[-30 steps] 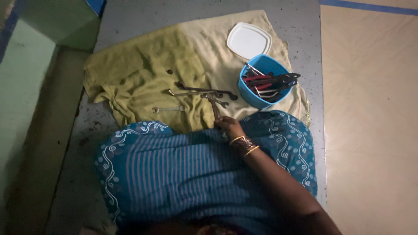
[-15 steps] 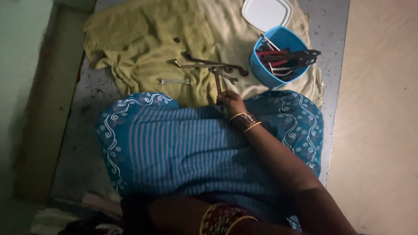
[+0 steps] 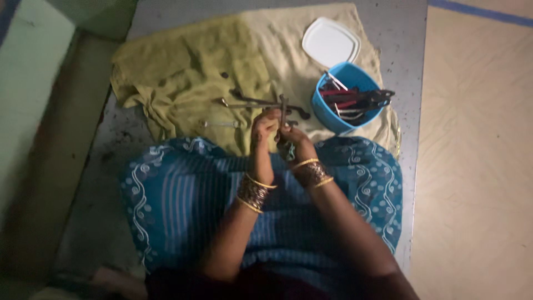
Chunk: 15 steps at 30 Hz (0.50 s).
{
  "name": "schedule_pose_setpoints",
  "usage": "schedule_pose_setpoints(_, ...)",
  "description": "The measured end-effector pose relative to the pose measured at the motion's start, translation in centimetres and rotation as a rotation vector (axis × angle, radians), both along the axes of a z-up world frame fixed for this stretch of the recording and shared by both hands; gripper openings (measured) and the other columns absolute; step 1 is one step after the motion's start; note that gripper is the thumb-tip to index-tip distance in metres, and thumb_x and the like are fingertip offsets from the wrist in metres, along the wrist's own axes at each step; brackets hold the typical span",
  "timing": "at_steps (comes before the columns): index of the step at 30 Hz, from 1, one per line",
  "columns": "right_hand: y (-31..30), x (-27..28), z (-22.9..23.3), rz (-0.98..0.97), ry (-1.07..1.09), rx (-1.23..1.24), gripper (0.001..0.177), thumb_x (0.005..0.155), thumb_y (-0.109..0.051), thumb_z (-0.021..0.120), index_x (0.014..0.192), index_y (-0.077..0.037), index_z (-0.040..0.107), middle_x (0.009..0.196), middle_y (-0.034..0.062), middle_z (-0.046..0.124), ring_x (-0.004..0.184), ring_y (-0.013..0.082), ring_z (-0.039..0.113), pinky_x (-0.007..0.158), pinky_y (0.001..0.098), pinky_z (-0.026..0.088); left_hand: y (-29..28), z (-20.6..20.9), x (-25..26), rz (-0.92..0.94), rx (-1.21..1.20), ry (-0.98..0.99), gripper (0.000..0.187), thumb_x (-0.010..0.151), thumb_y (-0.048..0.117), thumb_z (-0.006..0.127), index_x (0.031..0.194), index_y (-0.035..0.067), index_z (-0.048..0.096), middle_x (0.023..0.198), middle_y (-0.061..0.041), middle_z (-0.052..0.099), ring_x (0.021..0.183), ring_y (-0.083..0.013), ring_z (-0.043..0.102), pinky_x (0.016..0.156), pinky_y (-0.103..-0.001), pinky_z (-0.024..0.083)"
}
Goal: The person wipes metal wrenches with a cloth, handling them individually and placing them into a blue plastic container.
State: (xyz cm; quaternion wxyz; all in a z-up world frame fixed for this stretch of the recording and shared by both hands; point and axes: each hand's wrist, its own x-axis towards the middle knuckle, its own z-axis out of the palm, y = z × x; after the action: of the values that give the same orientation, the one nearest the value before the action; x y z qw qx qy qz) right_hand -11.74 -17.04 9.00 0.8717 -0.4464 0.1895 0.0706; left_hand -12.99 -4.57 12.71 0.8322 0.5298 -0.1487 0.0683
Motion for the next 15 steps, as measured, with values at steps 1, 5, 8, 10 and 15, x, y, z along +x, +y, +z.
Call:
schedule_pose_setpoints(1,0.4,-0.1,0.8,0.032,-0.052,0.009,0.013,0.095,-0.018,0.063,0.094,-0.006,0.068,0.081,0.0032,0.068,0.073,0.0144,0.062,0.065,0.0265,0.049,0.4,-1.6,1.2,0.004,0.018,0.093,0.062,0.112,0.053,0.033,0.145,0.003,0.049,0.147,-0.008,0.053,0.137,-0.0199,0.049,0.118,-0.034,0.037)
schedule_pose_setpoints(5,1.9,-0.7,1.2,0.133,-0.170,-0.188,0.014,0.097,-0.016,0.063,0.097,-0.002,0.069,0.086,0.0057,0.071,0.079,0.0149,0.064,0.072,0.0251,0.050,0.3,-7.3,3.5,-0.280,-0.495,0.570,0.077,0.111,0.055,0.033,0.168,0.004,0.036,0.160,-0.021,0.046,0.116,-0.0274,0.036,0.104,-0.045,0.023)
schedule_pose_setpoints(8,2.9,-0.6,0.0,0.196,-0.186,-0.213,0.013,0.093,-0.010,0.066,0.096,0.001,0.070,0.085,0.0083,0.073,0.075,0.0180,0.068,0.069,0.0288,0.053,0.8,-8.9,4.5,-0.390,-0.414,0.176,0.077,0.108,0.058,0.032,0.164,0.005,0.029,0.172,-0.016,0.024,0.161,-0.0332,0.021,0.130,-0.046,0.018)
schedule_pose_setpoints(10,3.4,-0.7,-0.4,0.222,-0.178,-0.162,0.013,0.090,-0.008,0.068,0.099,0.000,0.069,0.089,0.0059,0.074,0.080,0.0156,0.068,0.073,0.0280,0.054,0.7,-9.1,4.1,-0.401,-0.534,0.223,0.076,0.106,0.057,0.033,0.164,0.009,0.023,0.174,-0.015,0.017,0.161,-0.0335,0.018,0.131,-0.048,0.018)
schedule_pose_setpoints(15,2.1,-0.1,1.2,0.396,-0.178,-0.550,0.018,0.093,-0.016,0.073,0.098,0.001,0.072,0.083,0.0052,0.072,0.075,0.0133,0.065,0.067,0.0276,0.052,0.0,-8.4,4.9,-0.453,-0.756,0.219,0.077,0.104,0.055,0.037,0.166,0.013,0.018,0.175,-0.017,0.009,0.161,-0.0357,0.016,0.130,-0.051,0.017)
